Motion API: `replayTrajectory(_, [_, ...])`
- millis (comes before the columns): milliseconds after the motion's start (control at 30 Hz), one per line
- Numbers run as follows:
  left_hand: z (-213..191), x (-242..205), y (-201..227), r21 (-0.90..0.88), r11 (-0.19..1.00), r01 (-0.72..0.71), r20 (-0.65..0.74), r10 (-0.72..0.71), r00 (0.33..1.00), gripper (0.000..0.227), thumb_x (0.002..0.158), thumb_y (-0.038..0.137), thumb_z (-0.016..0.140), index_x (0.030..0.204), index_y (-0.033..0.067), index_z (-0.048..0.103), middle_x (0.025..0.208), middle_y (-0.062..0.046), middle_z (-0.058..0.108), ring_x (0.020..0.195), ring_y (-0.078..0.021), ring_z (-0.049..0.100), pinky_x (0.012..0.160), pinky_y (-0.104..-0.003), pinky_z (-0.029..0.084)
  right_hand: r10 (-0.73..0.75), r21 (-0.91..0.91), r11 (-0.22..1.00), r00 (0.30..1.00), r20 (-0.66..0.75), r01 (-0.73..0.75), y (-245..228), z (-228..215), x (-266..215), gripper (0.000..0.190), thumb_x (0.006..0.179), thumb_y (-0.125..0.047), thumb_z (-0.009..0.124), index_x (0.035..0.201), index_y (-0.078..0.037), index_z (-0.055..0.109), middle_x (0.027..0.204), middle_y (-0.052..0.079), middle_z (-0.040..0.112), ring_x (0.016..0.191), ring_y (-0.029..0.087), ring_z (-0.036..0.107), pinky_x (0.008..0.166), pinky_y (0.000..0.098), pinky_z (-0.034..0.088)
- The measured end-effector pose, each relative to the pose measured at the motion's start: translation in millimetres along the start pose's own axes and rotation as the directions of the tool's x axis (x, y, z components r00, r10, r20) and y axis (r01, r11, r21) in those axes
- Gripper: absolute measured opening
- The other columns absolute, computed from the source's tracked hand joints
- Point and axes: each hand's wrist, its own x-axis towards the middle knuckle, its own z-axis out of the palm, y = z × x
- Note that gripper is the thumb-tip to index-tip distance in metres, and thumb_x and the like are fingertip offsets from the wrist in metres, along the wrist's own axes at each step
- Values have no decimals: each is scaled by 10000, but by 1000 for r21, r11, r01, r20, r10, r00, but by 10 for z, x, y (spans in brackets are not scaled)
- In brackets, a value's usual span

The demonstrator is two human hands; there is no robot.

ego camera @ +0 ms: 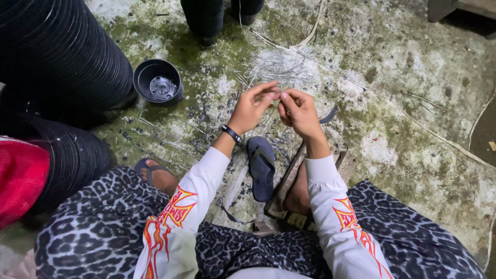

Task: The person sits on the floor and uses their hands to pick up thin metal wires and small black plastic pieces. They thread the wires through the plastic components and place the assembled units into a nearby black container.

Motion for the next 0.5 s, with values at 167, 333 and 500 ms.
replayTrajectory(167, [68, -50, 308, 72, 993, -92, -9, 93, 996, 209, 1047, 54, 623, 1218, -26, 713, 1143, -80, 698, 1052, -151, 681, 919, -294, 561, 32, 37, 999, 998, 54, -34, -70, 112, -43, 212, 1092, -195, 551, 1086, -26, 680, 647, -11, 565, 480, 45, 401, 427, 235, 300])
replayTrajectory(333, [-22, -65, 422, 58, 996, -74, 23, 73, 997, 109, 1027, 36, 662, 1098, -21, 722, 1067, -68, 726, 985, -139, 686, 867, -282, 563, 95, -37, 995, 980, 174, -90, -158, 121, -88, 238, 1100, -199, 530, 1080, -27, 693, 683, -9, 606, 497, 46, 431, 441, 228, 322])
replayTrajectory(500, [-223, -38, 457, -11, 997, -72, -150, 69, 986, 86, 1060, 112, 604, 1058, 35, 642, 1001, -45, 752, 925, -122, 729, 757, -271, 612, 118, -260, 964, 960, 253, -50, -231, 116, -144, 212, 1073, -172, 532, 1123, -42, 692, 711, -21, 597, 540, 48, 471, 472, 224, 377])
